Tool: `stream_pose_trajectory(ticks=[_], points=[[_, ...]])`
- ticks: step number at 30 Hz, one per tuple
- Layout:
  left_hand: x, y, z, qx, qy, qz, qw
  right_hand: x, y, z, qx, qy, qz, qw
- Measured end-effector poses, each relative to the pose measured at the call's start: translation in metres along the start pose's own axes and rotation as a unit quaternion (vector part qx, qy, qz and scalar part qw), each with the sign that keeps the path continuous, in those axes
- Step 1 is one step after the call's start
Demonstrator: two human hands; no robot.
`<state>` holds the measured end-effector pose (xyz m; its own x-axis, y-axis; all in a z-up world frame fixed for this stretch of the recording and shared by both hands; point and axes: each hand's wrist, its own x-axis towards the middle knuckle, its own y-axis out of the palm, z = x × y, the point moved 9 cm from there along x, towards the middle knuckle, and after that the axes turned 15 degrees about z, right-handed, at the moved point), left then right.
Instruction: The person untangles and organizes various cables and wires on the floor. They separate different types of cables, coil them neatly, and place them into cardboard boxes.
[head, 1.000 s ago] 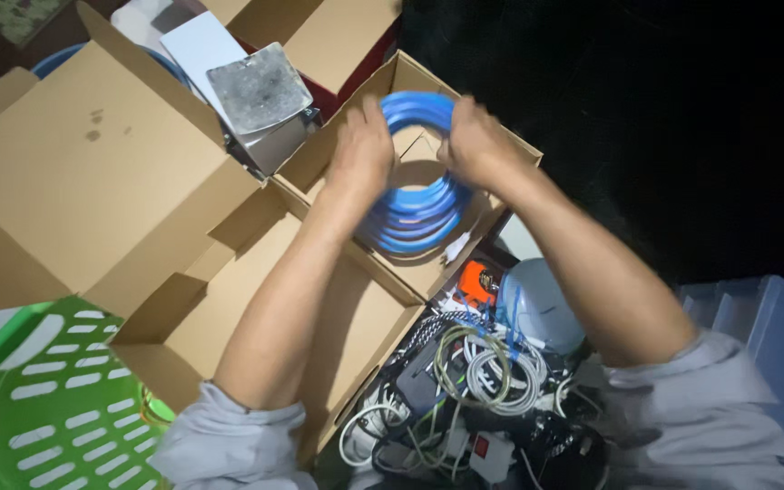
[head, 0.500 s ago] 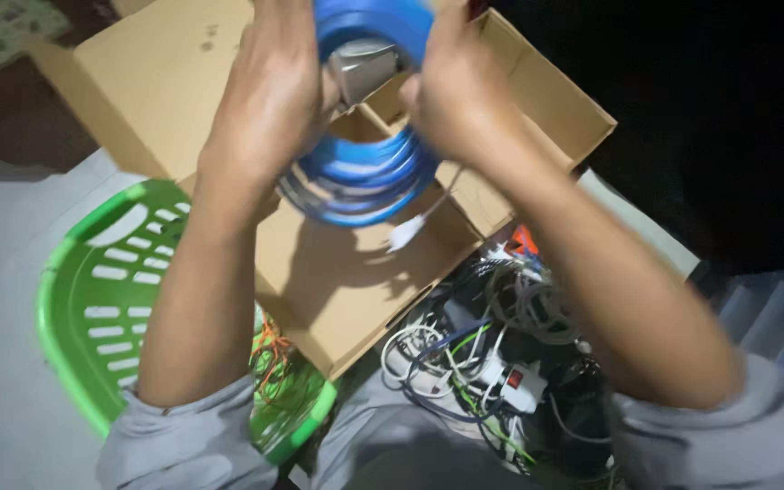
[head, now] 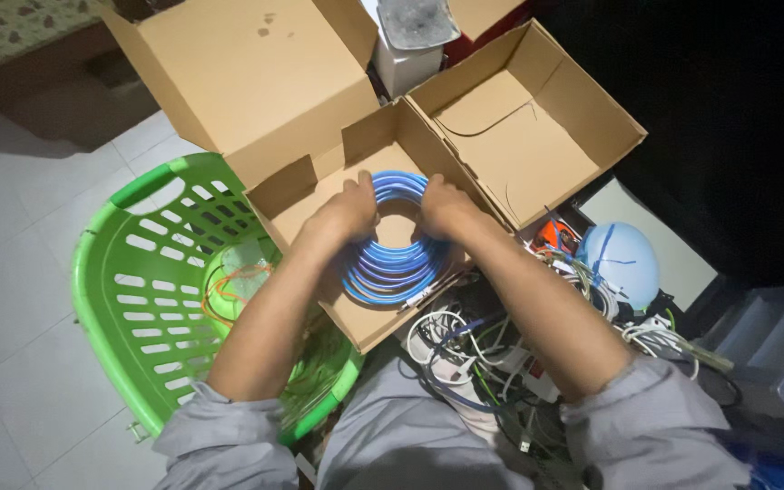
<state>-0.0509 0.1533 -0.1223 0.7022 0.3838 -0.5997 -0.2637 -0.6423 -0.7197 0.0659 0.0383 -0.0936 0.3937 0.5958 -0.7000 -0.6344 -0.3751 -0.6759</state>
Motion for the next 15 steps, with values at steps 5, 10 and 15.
stream_pose_trajectory(ticks=[5,10,15], points=[[-0.015,0.008,-0.007,0.033,-0.065,0.053,0.996,0.004,0.011,0.003,-0.048,0.001,0.004,0.999],[-0.019,0.013,-0.013,0.065,-0.072,0.063,0.993,0.000,0.012,0.003,-0.034,-0.038,-0.011,0.999],[-0.018,0.020,-0.011,0.077,-0.062,0.050,0.994,-0.013,0.010,0.001,-0.040,-0.032,0.033,0.998]])
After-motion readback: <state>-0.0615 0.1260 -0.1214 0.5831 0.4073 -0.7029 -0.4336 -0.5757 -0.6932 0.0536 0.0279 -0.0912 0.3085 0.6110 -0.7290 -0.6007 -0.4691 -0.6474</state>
